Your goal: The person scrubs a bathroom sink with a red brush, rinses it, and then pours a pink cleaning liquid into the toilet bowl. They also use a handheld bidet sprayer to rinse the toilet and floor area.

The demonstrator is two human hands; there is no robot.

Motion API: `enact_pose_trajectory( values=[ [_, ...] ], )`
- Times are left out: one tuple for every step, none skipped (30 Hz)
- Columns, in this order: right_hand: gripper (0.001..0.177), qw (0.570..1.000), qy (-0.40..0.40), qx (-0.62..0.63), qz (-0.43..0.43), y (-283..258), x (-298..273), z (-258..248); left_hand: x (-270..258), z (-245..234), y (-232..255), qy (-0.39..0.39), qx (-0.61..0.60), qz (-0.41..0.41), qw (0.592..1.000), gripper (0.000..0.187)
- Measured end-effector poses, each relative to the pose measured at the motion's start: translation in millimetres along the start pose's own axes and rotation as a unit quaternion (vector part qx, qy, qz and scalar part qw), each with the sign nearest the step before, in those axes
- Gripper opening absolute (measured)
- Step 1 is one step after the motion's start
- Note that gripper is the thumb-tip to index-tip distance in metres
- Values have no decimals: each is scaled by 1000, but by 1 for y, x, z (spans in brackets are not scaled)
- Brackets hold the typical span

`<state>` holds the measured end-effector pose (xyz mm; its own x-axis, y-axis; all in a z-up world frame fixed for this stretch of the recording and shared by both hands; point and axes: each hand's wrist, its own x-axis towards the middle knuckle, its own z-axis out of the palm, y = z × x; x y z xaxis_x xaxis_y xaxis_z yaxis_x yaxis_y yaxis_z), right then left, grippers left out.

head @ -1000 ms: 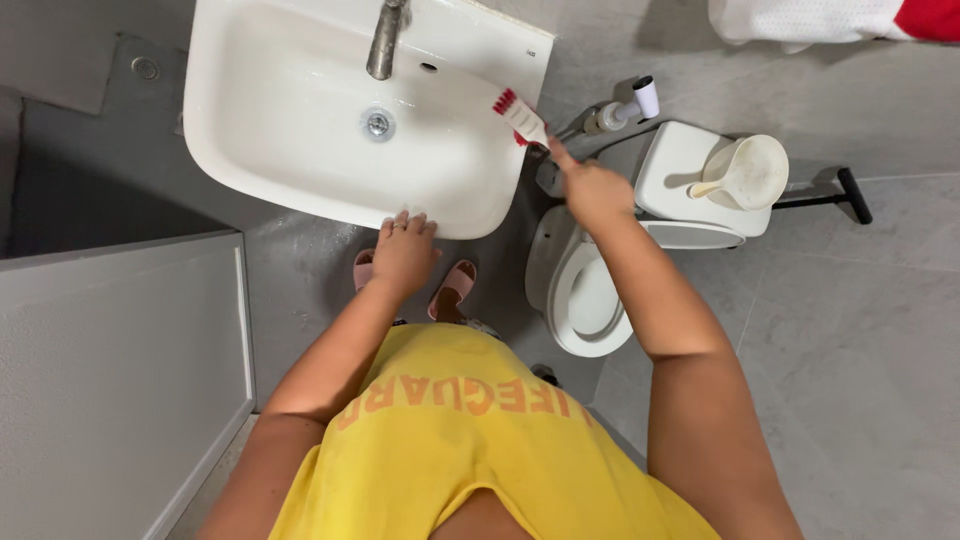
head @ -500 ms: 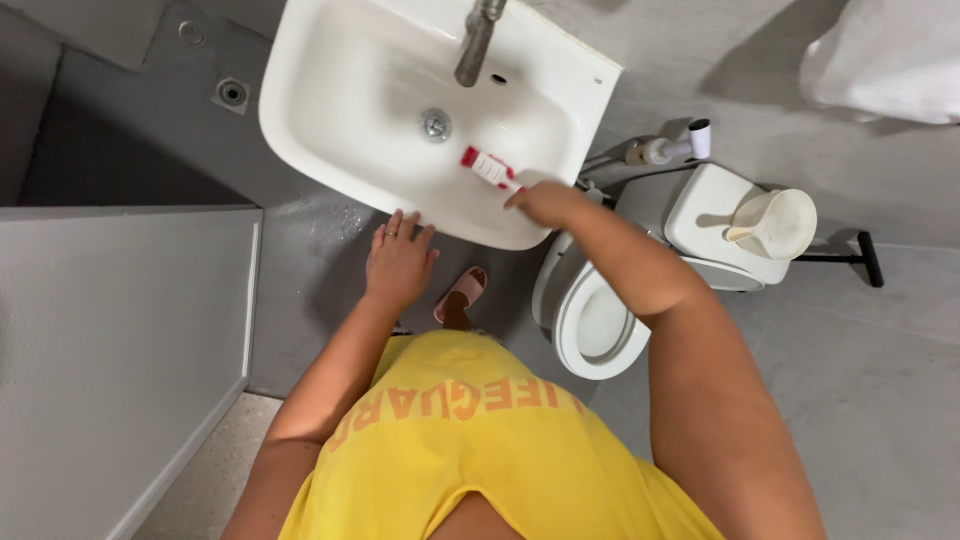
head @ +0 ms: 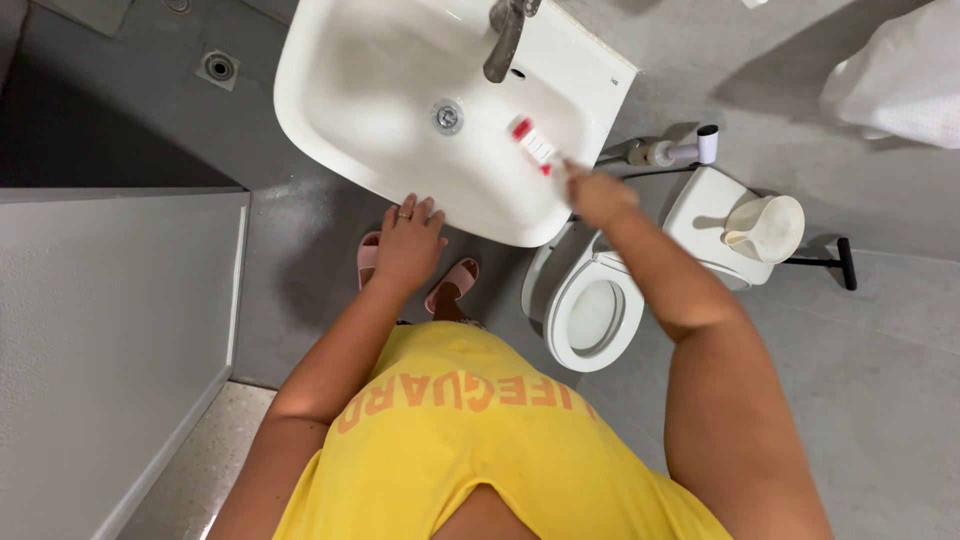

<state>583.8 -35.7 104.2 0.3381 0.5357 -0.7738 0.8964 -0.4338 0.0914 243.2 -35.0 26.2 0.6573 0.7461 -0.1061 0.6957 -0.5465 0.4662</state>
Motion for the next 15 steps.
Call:
enact_pose_trajectory(
  values=[
    [54, 993, 42, -3, -113, -6, -4, 21, 2, -1, -1, -2, 8, 3, 1000, 45],
    [52, 971, 83, -6, -225, -16, -14, 53, 4, -1, -2, -4, 19, -1, 1000, 41],
    [50, 936, 121, -10, -331, -20, -20, 69, 8, 0, -3, -6, 29, -4, 1000, 37],
    [50, 959, 103, -28, -262, -11, -13, 59, 11, 1, -4, -8, 39, -6, 999, 34],
    [50, 977, 81, -45, -190, 4, -7, 40, 12, 4, -3, -2, 65, 4, 998, 31],
    [49, 989, 57, -63, -118, 13, -9, 28, 14, 7, -2, 5, 91, 15, 996, 28],
    [54, 994, 29, -74, -79, 10, -13, 24, 19, 7, -3, 16, 119, 25, 992, 25],
    [60, 996, 1, -85, -39, 4, -18, 23, 23, 7, -2, 6, 125, 29, 992, 22],
    [66, 995, -26, -96, 0, -1, -24, 25, 27, 6, -2, -4, 133, 32, 991, 19],
    [64, 996, 4, -60, -70, -6, -38, 42, 29, 5, -3, -13, 141, 36, 989, 16],
    [63, 990, 34, -23, -137, -10, -57, 66, 31, 4, -4, -14, 140, 33, 990, 15],
    [62, 977, 65, 14, -203, -9, -65, 79, 32, 5, -4, -16, 138, 30, 990, 14],
    [56, 986, 79, 20, -147, 9, -66, 76, 29, 8, -1, -20, 132, 26, 991, 14],
    [49, 991, 92, 25, -90, 36, -66, 65, 27, 12, 3, -5, 137, 29, 990, 15],
    [43, 993, 111, 35, -34, 50, -63, 62, 29, 13, 1, 14, 148, 34, 988, 16]
  ],
)
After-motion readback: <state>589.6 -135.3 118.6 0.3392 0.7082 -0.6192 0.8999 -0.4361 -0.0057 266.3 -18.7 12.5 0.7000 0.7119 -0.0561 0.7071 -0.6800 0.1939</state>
